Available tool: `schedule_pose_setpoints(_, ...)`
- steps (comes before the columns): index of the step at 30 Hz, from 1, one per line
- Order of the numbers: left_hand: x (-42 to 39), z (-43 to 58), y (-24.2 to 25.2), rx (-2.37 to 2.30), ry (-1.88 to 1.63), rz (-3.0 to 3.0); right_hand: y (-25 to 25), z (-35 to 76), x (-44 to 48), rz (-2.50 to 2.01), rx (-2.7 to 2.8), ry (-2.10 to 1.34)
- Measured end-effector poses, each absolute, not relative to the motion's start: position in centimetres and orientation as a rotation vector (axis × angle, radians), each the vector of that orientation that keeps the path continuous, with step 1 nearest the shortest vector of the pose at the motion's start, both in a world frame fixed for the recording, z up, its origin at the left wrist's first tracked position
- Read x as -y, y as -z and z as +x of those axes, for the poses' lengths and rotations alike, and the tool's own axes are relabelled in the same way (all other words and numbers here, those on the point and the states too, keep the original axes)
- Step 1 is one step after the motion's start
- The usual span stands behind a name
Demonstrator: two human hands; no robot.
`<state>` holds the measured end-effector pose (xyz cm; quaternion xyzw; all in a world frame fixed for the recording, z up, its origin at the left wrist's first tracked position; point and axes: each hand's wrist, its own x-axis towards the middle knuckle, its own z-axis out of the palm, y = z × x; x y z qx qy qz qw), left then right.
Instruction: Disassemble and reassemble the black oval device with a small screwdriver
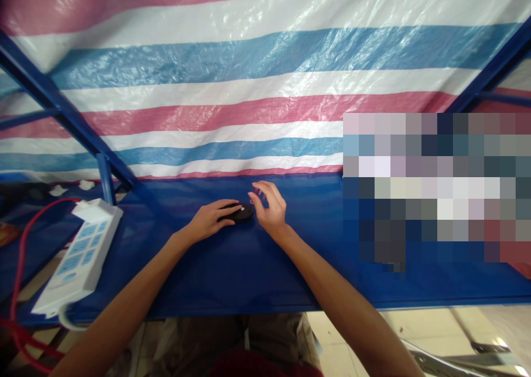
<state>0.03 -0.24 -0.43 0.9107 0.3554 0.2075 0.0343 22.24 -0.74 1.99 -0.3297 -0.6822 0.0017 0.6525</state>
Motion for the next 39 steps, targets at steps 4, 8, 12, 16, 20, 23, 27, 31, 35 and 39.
schedule_pose_setpoints(4,0.24,0.02,0.47,-1.097,-0.622,2.81,-1.99,22.24,0.74,-0.725,1.582,-0.026)
schedule_pose_setpoints(8,0.22,-0.01,0.44,-1.103,-0.621,2.806,-1.96,22.3,0.82,-0.715,1.577,-0.015)
schedule_pose_setpoints(12,0.2,0.03,0.42,-1.102,-0.617,2.803,-2.0,22.36,0.8,-0.728,1.574,0.009)
schedule_pose_setpoints(16,0.19,0.07,0.4,-1.104,-0.62,2.81,-2.02,22.41,0.67,-0.751,1.563,0.022)
schedule_pose_setpoints(20,0.22,0.05,0.38,-1.103,-0.625,2.797,-1.98,22.45,0.58,-0.754,1.569,0.013)
schedule_pose_setpoints(23,0.21,0.01,0.44,-1.101,-0.627,2.798,-2.05,22.44,0.61,-0.729,1.541,0.005)
schedule_pose_setpoints(27,0.17,-0.01,0.52,-1.094,-0.633,2.814,-2.18,22.41,0.74,-0.743,1.566,0.008)
schedule_pose_setpoints(31,0.17,0.02,0.53,-1.092,-0.642,2.815,-2.22,22.3,0.83,-0.728,1.575,0.005)
schedule_pose_setpoints(35,0.2,0.02,0.53,-1.09,-0.648,2.808,-2.33,22.24,0.93,-0.737,1.56,0.022)
schedule_pose_setpoints(39,0.17,-0.03,0.59,-1.094,-0.645,2.809,-2.33,22.28,0.91,-0.723,1.594,-0.017)
